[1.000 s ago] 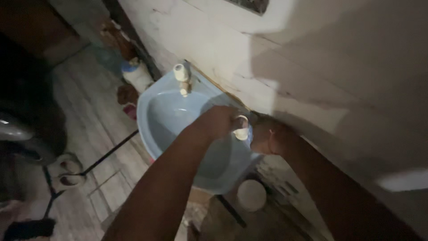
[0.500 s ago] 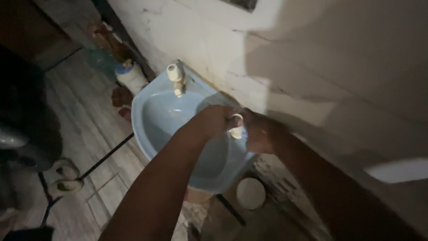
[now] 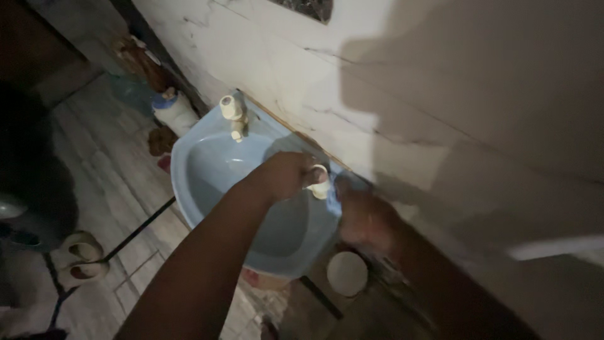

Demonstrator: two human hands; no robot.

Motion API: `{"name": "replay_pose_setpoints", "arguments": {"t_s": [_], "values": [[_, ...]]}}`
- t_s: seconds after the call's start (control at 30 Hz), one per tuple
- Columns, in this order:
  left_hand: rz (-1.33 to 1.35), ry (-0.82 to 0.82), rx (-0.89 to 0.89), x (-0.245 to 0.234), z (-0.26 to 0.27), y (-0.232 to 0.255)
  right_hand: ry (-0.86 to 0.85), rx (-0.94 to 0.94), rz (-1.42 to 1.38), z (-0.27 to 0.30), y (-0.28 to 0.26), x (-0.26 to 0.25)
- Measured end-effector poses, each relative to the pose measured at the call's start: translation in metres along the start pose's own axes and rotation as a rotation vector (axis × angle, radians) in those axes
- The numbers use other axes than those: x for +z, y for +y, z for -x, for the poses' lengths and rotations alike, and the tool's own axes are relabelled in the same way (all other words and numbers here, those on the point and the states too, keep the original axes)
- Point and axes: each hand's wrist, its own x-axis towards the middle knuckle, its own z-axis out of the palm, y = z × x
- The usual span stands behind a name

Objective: The person scrubs the inside of a light blue bathroom sink with a blue cloth, then rinses the cloth under running water from the faucet. They continue to wipe the sink basin and the faucet handles with the wet cloth.

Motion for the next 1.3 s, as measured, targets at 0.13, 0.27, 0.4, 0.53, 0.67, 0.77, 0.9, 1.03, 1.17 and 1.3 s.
{"name": "replay_pose_setpoints", "arguments": {"t_s": [0.13,0.27,0.4,0.53,0.67,0.77,0.9,1.03,1.17,1.3], "values": [[0.002,0.014,0.032,0.0,0.004,0.001,0.139,-0.243,-0.046,0.035,-0.035,0.054],[-0.012,-0.016,-0.082,-0.002,0.0,0.005,0.21,-0.266,0.014,0.015,-0.059,0.078],[0.024,0.103,0.07,-0.001,0.002,0.009,0.122,-0.18,0.105,0.017,-0.04,0.058],[0.063,-0.025,-0.17,-0.009,0.016,0.018,0.202,-0.454,0.271,0.016,-0.011,0.039],[0.058,0.001,-0.048,-0.01,0.003,0.018,0.147,-0.983,-1.01,-0.002,-0.006,0.054],[0.027,0.091,0.06,-0.002,0.001,0.008,0.05,-0.517,-0.145,0.005,-0.014,0.055],[0.161,0.058,-0.083,-0.001,0.005,0.008,0.038,-0.186,0.426,0.016,-0.026,0.051],[0.035,0.046,-0.028,0.007,0.006,0.01,0.107,-0.228,0.422,0.005,-0.032,0.076],[0.095,0.101,-0.033,0.005,0.006,0.005,-0.033,0.025,0.538,-0.01,-0.034,0.11],[0.106,0.02,-0.019,0.003,0.008,0.016,-0.12,0.012,0.545,-0.025,-0.051,0.085]]}}
